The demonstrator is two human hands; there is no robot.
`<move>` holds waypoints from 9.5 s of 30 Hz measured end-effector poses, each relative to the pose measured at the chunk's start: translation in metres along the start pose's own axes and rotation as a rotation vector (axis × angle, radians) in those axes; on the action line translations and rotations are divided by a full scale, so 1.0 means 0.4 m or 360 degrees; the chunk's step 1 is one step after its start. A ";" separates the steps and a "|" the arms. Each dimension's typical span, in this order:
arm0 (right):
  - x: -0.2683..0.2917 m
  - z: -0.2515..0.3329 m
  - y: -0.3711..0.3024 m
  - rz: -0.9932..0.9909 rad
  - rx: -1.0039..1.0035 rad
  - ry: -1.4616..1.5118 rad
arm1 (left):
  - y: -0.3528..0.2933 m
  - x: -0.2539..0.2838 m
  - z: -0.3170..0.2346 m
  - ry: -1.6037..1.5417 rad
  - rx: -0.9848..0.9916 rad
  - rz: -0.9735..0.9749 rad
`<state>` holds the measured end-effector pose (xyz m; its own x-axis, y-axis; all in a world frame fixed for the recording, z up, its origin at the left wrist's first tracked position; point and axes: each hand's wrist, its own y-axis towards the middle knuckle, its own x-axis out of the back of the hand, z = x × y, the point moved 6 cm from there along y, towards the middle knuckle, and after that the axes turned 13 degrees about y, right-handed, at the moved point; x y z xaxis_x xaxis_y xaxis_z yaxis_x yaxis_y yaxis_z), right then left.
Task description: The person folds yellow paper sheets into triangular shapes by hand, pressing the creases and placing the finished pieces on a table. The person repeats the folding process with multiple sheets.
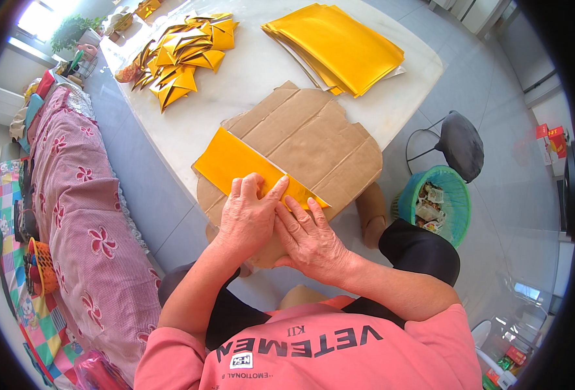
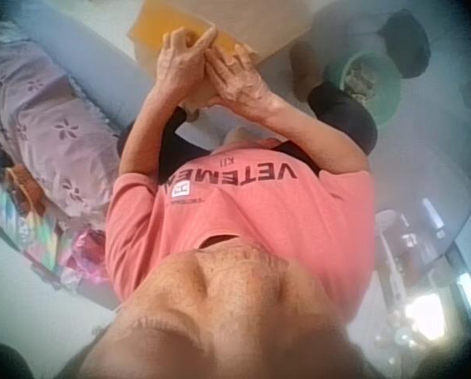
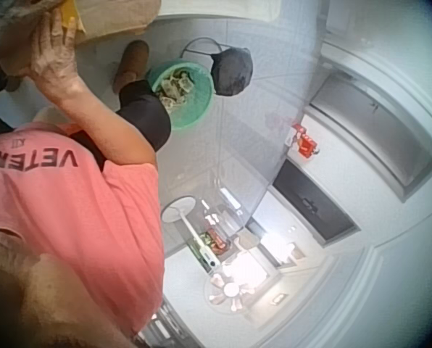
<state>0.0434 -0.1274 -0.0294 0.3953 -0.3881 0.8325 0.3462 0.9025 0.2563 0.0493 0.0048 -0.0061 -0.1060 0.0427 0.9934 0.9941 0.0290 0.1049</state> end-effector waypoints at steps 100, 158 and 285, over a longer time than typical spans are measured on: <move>0.084 -0.042 0.060 0.0268 -0.0077 -0.0126 | -0.162 -0.008 -0.036 0.0332 -0.0117 -0.0114; 0.170 -0.095 -0.055 -0.0054 0.0305 -0.0227 | -0.096 0.025 -0.009 -0.0350 -0.0796 0.0373; 0.077 -0.108 0.144 0.0372 0.0005 0.0050 | -0.057 -0.010 0.064 -0.0514 -0.0324 0.0195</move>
<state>0.1121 -0.0953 -0.0103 0.4909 -0.1744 0.8536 0.2396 0.9690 0.0602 0.0264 0.0296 -0.0135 0.0435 0.3463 0.9371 0.9809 -0.1928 0.0257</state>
